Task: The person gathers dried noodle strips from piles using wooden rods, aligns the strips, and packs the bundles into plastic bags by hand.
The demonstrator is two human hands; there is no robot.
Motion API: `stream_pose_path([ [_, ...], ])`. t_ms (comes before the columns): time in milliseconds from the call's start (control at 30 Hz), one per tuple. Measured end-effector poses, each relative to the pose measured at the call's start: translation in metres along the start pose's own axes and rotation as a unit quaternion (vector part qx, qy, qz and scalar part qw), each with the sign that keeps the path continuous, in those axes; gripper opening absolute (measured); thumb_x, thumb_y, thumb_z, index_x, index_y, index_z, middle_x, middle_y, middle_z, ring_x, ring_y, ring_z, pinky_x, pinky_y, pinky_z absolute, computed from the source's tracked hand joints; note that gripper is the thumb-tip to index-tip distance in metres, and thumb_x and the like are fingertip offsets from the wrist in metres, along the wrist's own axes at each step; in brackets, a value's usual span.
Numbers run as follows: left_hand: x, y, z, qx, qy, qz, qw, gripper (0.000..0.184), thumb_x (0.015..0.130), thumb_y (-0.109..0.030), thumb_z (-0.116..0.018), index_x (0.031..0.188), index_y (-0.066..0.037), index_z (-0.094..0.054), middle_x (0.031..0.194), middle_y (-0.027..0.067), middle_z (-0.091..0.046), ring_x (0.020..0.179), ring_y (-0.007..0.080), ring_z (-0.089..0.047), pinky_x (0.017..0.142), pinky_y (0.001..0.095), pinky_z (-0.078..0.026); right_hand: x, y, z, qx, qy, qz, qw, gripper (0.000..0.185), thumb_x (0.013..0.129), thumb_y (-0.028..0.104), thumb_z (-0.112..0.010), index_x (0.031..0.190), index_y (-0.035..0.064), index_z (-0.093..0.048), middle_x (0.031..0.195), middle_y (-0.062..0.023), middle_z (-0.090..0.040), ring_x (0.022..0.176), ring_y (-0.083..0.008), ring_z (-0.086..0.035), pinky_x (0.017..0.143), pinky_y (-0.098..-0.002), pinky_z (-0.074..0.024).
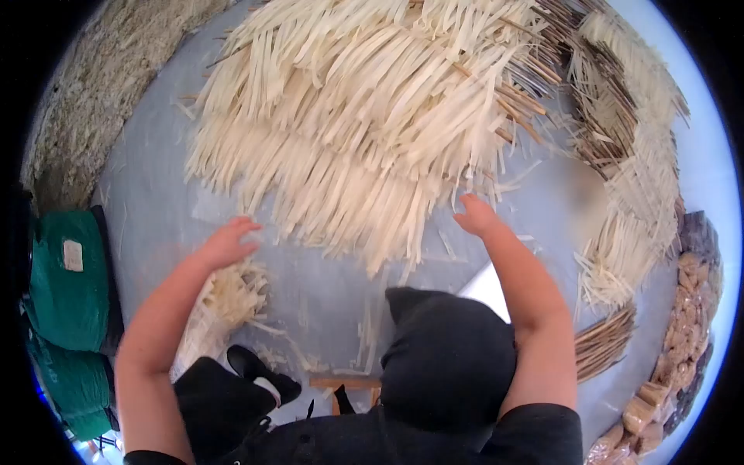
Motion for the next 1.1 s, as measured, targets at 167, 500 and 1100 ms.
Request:
stream_pose_path([
  [167, 0.064, -0.017, -0.071, -0.12, -0.01, 0.013, 0.993, 0.045, 0.087, -0.032, -0.065, 0.126, -0.011, -0.06, 0.137, 0.0184, -0.049, 0.127, 0.0345, -0.046, 0.108, 0.0388, -0.036, 0.057, -0.049, -0.025, -0.021, -0.115, -0.163, 0.98, 0.074, 0.076, 0.034, -0.069, 0.139, 0.0046, -0.043, 0.143, -0.0169, -0.045, 0.128, -0.0349, -0.046, 0.108, -0.0436, -0.0369],
  [500, 0.093, -0.029, -0.124, -0.219, -0.012, 0.117, 0.969, 0.045, 0.086, -0.032, -0.065, 0.126, -0.012, -0.061, 0.132, 0.0177, -0.052, 0.125, 0.0328, -0.049, 0.106, 0.039, -0.039, 0.073, -0.006, -0.014, 0.028, 0.002, -0.047, 0.999, 0.033, 0.067, 0.031, -0.068, 0.089, 0.0071, -0.069, 0.121, -0.0233, -0.054, 0.109, -0.0367, -0.057, 0.095, -0.0411, -0.0473],
  [1100, 0.108, -0.047, -0.078, -0.165, -0.27, 0.096, 0.944, 0.05, 0.083, -0.009, -0.061, 0.132, -0.013, -0.053, 0.128, 0.0158, -0.053, 0.111, 0.0304, -0.057, 0.094, 0.0383, -0.047, -0.027, 0.092, -0.063, 0.233, -0.057, 0.071, 0.968, 0.026, 0.088, 0.032, -0.06, 0.098, 0.0086, -0.063, 0.068, -0.0155, -0.061, 0.063, -0.0368, -0.06, 0.057, -0.0429, -0.0467],
])
Point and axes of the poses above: each hand's wrist, its own x-axis towards the middle knuckle, its own z-axis out of the back of the hand, y = z × x, the point moved 1 cm from there along x, towards the middle knuckle
